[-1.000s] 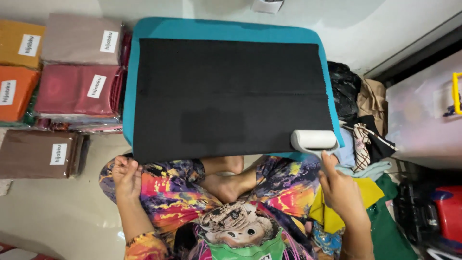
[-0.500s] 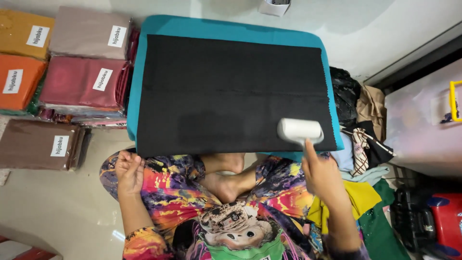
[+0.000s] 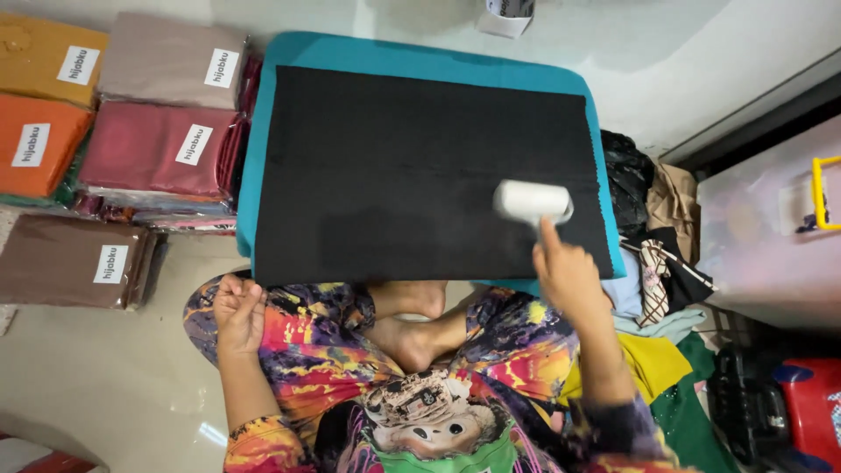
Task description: Cleaning a black hijab with a lint roller and then folding it neatly.
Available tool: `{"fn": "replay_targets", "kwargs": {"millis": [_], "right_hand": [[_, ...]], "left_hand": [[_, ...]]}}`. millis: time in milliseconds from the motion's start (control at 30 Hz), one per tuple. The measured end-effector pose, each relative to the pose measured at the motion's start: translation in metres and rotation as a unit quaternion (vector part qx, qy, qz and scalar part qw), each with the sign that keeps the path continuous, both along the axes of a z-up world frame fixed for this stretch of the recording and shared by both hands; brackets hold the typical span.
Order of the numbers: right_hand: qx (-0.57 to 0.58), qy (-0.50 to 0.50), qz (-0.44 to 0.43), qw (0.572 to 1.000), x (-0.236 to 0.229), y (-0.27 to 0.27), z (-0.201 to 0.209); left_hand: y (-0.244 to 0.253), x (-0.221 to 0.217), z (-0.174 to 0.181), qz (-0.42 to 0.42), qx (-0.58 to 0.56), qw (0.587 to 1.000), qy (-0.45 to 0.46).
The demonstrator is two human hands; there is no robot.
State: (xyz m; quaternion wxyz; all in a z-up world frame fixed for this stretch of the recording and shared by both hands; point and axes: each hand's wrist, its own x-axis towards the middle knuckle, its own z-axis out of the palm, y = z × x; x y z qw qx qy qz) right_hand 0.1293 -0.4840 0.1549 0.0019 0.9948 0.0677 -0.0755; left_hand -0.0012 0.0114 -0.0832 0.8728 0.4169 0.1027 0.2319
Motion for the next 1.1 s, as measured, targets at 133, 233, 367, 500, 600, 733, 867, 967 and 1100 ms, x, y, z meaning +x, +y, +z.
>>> {"fn": "replay_targets", "kwargs": {"millis": [133, 233, 367, 500, 600, 733, 867, 967, 1100], "right_hand": [[-0.014, 0.064, 0.026, 0.998, -0.056, 0.015, 0.011], [-0.012, 0.098, 0.039, 0.994, -0.067, 0.021, 0.016], [0.012, 0.027, 0.051, 0.998, -0.021, 0.030, -0.010], [0.026, -0.046, 0.057, 0.997, 0.021, 0.055, -0.021], [0.019, 0.002, 0.057, 0.998, 0.004, 0.057, -0.018], [-0.009, 0.071, 0.090, 0.993, -0.064, 0.074, 0.014], [0.026, 0.002, 0.159, 0.987, -0.065, 0.078, 0.008], [-0.008, 0.033, 0.122, 0.992, -0.021, 0.097, -0.006], [0.042, 0.007, 0.090, 0.995, 0.032, 0.122, -0.027]], "left_hand": [[0.002, 0.001, -0.006, 0.003, -0.004, 1.000, 0.003], [0.001, 0.001, -0.005, 0.002, -0.008, 1.000, 0.005], [0.001, 0.000, -0.005, 0.001, -0.011, 1.000, 0.002], [-0.002, 0.000, -0.003, 0.002, -0.013, 1.000, 0.000], [-0.002, 0.000, -0.006, 0.005, -0.015, 1.000, 0.000], [-0.003, -0.003, 0.012, 0.004, -0.019, 1.000, 0.004], [-0.008, -0.007, 0.035, 0.000, -0.047, 0.999, 0.011], [-0.006, -0.010, 0.042, 0.043, 0.007, 0.997, 0.062], [-0.009, -0.010, 0.068, 0.066, 0.058, 0.992, 0.089]]}}
